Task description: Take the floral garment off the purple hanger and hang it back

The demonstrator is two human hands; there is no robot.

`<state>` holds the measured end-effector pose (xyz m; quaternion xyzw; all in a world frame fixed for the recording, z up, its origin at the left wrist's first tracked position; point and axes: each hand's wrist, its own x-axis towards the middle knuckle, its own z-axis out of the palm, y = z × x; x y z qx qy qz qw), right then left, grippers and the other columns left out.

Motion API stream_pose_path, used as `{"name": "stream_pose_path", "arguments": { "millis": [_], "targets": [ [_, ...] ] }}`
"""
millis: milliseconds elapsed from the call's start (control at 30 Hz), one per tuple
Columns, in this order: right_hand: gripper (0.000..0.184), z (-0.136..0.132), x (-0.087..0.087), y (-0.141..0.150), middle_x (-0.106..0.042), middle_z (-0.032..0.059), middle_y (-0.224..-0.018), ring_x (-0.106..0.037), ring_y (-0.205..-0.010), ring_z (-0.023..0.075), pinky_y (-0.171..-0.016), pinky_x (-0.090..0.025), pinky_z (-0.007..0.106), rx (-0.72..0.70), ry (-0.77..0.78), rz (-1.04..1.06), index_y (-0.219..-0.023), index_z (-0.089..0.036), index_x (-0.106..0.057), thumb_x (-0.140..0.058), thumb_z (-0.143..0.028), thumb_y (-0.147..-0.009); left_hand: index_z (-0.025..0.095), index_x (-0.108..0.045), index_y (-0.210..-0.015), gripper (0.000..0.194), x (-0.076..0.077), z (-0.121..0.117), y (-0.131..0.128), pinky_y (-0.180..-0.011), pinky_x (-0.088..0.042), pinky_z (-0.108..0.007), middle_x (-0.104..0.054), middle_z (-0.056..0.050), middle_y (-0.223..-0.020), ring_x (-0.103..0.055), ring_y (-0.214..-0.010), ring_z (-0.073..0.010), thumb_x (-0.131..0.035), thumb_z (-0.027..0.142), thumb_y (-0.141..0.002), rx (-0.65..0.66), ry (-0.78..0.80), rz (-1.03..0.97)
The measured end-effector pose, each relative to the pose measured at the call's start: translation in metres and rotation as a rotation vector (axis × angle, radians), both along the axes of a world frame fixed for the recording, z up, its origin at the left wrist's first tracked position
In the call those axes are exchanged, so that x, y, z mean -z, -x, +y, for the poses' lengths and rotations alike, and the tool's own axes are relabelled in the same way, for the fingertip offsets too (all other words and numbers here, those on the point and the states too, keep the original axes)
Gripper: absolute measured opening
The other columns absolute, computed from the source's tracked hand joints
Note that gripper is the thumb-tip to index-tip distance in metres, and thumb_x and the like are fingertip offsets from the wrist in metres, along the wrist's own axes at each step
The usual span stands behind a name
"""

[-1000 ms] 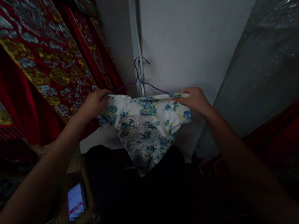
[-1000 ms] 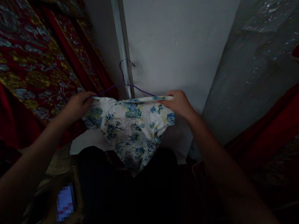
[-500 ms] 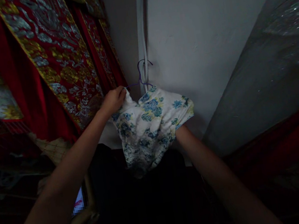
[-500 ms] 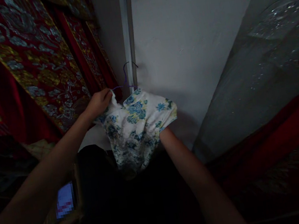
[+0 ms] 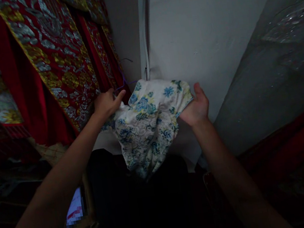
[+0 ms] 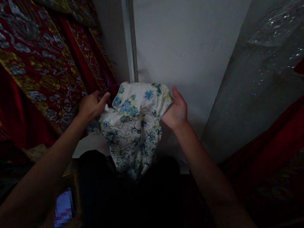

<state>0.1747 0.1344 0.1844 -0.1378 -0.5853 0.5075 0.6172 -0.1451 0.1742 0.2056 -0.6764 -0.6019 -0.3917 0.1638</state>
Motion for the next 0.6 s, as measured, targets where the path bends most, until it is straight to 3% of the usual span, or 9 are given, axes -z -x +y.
{"name": "stream_pose_path", "arguments": {
  "millis": [67,133,167,233,333,367,433,500,600],
  "targets": [
    [0.071,-0.019,0.003,0.011,-0.075,0.0120,-0.101,-0.066,-0.116,0.0332,-0.092,-0.055,0.051,-0.086,-0.111,-0.243,-0.100,-0.020,-0.075,-0.039,-0.080,-0.088,0.019,-0.063,-0.078,0.060,0.002,-0.001,0.000,-0.058,-0.034,-0.029,-0.063,-0.008,-0.066,-0.056,-0.063,-0.0213,-0.044,0.075,-0.090,0.055,-0.019,-0.063],
    [0.067,-0.031,0.018,0.020,-0.074,0.0132,-0.108,-0.066,-0.115,0.0329,-0.095,-0.055,0.050,-0.127,-0.267,-0.549,-0.107,-0.019,-0.074,-0.046,-0.077,-0.088,0.019,-0.059,-0.071,0.063,0.005,-0.006,-0.004,-0.056,-0.035,-0.027,-0.059,-0.005,-0.061,-0.053,-0.059,-0.0181,-0.038,0.075,-0.093,0.234,0.003,-0.221],
    [0.062,-0.033,0.028,0.024,-0.072,0.0139,-0.117,-0.064,-0.119,0.0323,-0.100,-0.052,0.050,-0.072,-0.360,-0.683,-0.117,-0.019,-0.072,-0.053,-0.071,-0.088,0.019,-0.058,-0.068,0.065,0.008,-0.012,-0.009,-0.056,-0.037,-0.027,-0.058,-0.004,-0.060,-0.052,-0.058,-0.0169,-0.035,0.075,-0.093,0.351,0.013,-0.314],
    [0.069,-0.026,0.049,0.034,-0.058,0.0162,-0.143,-0.053,-0.135,0.0322,-0.114,-0.042,0.051,0.177,-0.543,-0.852,-0.141,-0.020,-0.056,-0.069,-0.057,-0.084,0.019,-0.059,-0.067,0.069,0.012,-0.027,-0.026,-0.058,-0.042,-0.027,-0.058,-0.004,-0.062,-0.055,-0.060,-0.0161,-0.032,0.077,-0.093,0.579,0.023,-0.470],
    [0.107,-0.004,0.079,0.057,-0.027,0.0200,-0.164,-0.024,-0.153,0.0363,-0.123,-0.026,0.058,0.559,-0.728,-0.915,-0.160,-0.019,-0.022,-0.079,-0.048,-0.074,0.020,-0.063,-0.070,0.075,0.018,-0.055,-0.066,-0.066,-0.049,-0.029,-0.062,-0.005,-0.068,-0.061,-0.068,-0.0176,-0.024,0.079,-0.093,0.880,0.073,-0.625],
    [0.113,0.002,0.086,0.065,-0.024,0.0208,-0.164,-0.020,-0.154,0.0378,-0.123,-0.024,0.060,0.645,-0.764,-0.909,-0.161,-0.018,-0.014,-0.079,-0.047,-0.072,0.020,-0.063,-0.070,0.078,0.019,-0.063,-0.079,-0.069,-0.051,-0.031,-0.063,-0.006,-0.070,-0.063,-0.071,-0.0189,-0.019,0.080,-0.093,0.994,0.118,-0.687],
    [0.116,0.009,0.095,0.074,-0.032,0.0226,-0.158,-0.027,-0.150,0.0397,-0.120,-0.027,0.062,0.790,-0.816,-0.853,-0.160,-0.017,-0.010,-0.078,-0.046,-0.070,0.020,-0.064,-0.071,0.079,0.020,-0.072,-0.099,-0.077,-0.054,-0.035,-0.068,-0.009,-0.077,-0.068,-0.080,-0.0222,-0.017,0.079,-0.094,1.179,0.210,-0.788],
    [0.109,0.008,0.095,0.069,-0.047,0.0220,-0.145,-0.044,-0.137,0.0388,-0.113,-0.037,0.057,0.886,-0.851,-0.799,-0.156,-0.017,-0.018,-0.077,-0.044,-0.069,0.019,-0.069,-0.081,0.068,0.023,-0.072,-0.101,-0.086,-0.055,-0.039,-0.073,-0.011,-0.087,-0.070,-0.093,-0.0251,-0.033,0.076,-0.093,1.230,0.279,-0.847],
    [0.097,-0.002,0.082,0.033,-0.057,0.0194,-0.130,-0.055,-0.118,0.0367,-0.103,-0.045,0.052,1.004,-0.804,-0.842,-0.149,-0.017,-0.035,-0.078,-0.043,-0.067,0.021,-0.072,-0.101,0.051,0.038,-0.065,-0.076,-0.097,-0.053,-0.045,-0.076,-0.012,-0.101,-0.069,-0.107,-0.0290,-0.063,0.067,-0.083,1.101,0.355,-0.902]
  ]
}}
